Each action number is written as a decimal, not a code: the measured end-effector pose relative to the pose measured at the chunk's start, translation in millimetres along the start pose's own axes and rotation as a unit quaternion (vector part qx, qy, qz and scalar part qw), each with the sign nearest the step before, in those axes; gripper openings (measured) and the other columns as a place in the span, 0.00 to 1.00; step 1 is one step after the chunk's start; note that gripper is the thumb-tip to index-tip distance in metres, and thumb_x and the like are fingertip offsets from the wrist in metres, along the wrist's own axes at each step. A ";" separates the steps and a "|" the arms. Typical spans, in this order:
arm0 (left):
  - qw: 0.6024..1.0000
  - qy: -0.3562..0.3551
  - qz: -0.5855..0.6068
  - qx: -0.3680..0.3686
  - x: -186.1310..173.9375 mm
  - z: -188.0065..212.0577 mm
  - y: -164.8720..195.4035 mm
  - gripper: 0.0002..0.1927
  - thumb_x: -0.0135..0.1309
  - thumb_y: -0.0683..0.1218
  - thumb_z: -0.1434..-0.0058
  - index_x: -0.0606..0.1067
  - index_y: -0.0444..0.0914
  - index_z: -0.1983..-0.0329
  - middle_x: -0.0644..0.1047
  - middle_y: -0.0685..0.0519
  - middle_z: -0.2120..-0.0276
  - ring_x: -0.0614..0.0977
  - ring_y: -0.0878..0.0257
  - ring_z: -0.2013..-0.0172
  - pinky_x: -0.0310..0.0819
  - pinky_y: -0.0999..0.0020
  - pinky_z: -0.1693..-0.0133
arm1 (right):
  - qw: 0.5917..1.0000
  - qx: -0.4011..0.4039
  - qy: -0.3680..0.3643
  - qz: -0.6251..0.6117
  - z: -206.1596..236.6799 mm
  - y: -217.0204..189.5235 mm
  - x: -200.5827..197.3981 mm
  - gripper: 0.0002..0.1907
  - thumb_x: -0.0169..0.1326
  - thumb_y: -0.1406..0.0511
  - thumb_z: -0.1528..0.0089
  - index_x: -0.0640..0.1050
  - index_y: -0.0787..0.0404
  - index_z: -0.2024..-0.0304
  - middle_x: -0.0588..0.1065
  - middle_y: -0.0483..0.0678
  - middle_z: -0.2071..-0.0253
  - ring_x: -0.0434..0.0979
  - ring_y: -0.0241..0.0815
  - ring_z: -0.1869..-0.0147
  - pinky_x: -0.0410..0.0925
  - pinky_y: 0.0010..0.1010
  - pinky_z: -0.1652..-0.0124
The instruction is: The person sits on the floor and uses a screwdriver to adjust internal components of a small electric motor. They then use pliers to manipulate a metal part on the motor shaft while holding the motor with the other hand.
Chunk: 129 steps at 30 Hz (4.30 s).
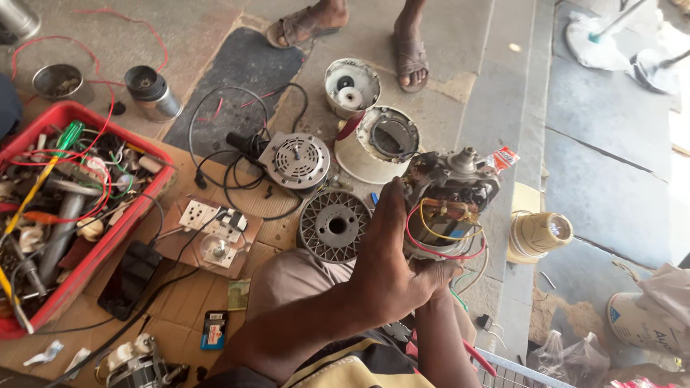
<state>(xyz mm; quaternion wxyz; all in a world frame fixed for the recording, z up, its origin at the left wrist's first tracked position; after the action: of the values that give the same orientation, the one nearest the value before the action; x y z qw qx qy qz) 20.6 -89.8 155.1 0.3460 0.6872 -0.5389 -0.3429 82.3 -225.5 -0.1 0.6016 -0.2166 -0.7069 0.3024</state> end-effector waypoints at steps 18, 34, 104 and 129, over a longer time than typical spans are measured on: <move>0.991 -0.042 -0.090 -0.091 -18.0 -21.0 -40.7 0.59 0.81 0.57 0.65 0.63 0.24 0.38 0.75 0.34 0.47 0.78 0.45 0.44 0.71 0.54 0.42 | 0.985 0.100 0.010 -0.142 1.8 15.1 15.2 0.60 0.67 0.38 0.52 0.61 0.55 0.25 0.66 0.55 0.29 0.69 0.55 0.28 0.66 0.48 0.32; 0.923 -0.021 0.290 -0.251 -6.5 -20.6 -89.8 0.34 0.77 0.46 0.58 0.77 0.34 0.48 0.85 0.52 0.55 0.85 0.66 0.55 0.82 0.66 0.50 | 0.937 0.253 0.041 -0.237 13.5 39.0 7.0 0.29 0.54 0.48 0.35 0.73 0.58 0.39 0.76 0.51 0.46 0.81 0.53 0.49 0.78 0.32 0.60; 0.827 0.105 0.513 -0.204 -5.2 0.0 -112.0 0.32 0.71 0.35 0.51 0.75 0.32 0.42 0.81 0.47 0.49 0.84 0.61 0.52 0.82 0.61 0.49 | 0.976 0.025 0.097 0.191 44.2 3.2 -35.4 0.03 0.52 0.72 0.31 0.75 0.67 0.60 0.77 0.48 0.65 0.76 0.34 0.63 0.70 0.24 0.60; 0.770 0.051 0.591 -0.235 -15.2 10.9 -122.4 0.35 0.71 0.38 0.50 0.73 0.33 0.37 0.80 0.48 0.52 0.82 0.57 0.51 0.80 0.58 0.47 | 0.957 0.289 -0.012 0.019 57.4 9.0 10.2 0.17 0.50 0.58 0.30 0.75 0.66 0.64 0.71 0.48 0.77 0.65 0.36 0.80 0.61 0.23 0.80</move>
<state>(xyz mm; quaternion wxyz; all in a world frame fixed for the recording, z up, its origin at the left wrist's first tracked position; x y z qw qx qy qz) 70.2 -54.1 47.4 0.6577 0.1470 -0.7232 -0.1513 23.6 -221.7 -4.3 0.6238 -0.0428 -0.5925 0.5078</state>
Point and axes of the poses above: each hand's wrist, its own z-axis away from the middle knuckle, its own x-axis out of the palm, y = z × x, the point moved 7 cm from there along -z, towards the middle knuckle
